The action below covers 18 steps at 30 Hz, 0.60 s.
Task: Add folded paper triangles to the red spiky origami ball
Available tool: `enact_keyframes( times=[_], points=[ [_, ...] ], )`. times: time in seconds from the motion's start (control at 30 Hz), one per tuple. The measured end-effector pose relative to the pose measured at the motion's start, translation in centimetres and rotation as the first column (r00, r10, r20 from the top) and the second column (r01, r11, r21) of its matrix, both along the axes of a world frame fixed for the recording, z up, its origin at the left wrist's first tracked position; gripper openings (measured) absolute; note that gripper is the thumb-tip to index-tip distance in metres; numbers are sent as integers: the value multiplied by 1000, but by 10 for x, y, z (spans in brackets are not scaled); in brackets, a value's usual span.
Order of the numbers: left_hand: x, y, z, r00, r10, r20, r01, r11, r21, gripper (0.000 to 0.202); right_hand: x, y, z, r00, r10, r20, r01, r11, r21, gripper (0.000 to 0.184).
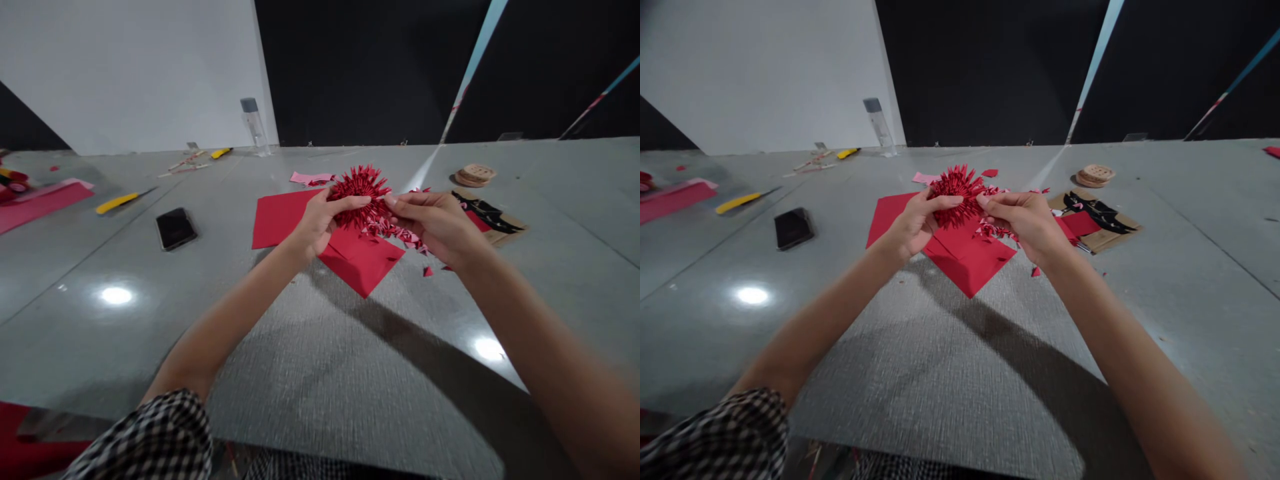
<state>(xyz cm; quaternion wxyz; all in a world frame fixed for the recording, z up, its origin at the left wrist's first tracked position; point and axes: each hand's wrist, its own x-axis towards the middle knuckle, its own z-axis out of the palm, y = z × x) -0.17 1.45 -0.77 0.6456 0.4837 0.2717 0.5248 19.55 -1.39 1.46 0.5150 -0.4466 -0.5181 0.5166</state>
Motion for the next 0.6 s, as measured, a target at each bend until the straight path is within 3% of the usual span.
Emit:
enact_keyframes(
  times=[0.2, 0.4, 0.6],
  points=[
    [2, -6, 4, 999, 36, -14, -36, 999, 14, 36, -1, -1, 2, 1000, 18, 22, -19, 999, 33, 33],
    [2, -8, 7, 997, 80, -8, -79, 996, 51, 38, 0, -5, 3, 997, -6, 82, 0, 997, 77, 23],
    [0, -11, 12, 993, 115, -21, -114, 992, 46, 41, -2, -12, 11, 930, -160, 330, 94, 974, 206, 23]
  ],
)
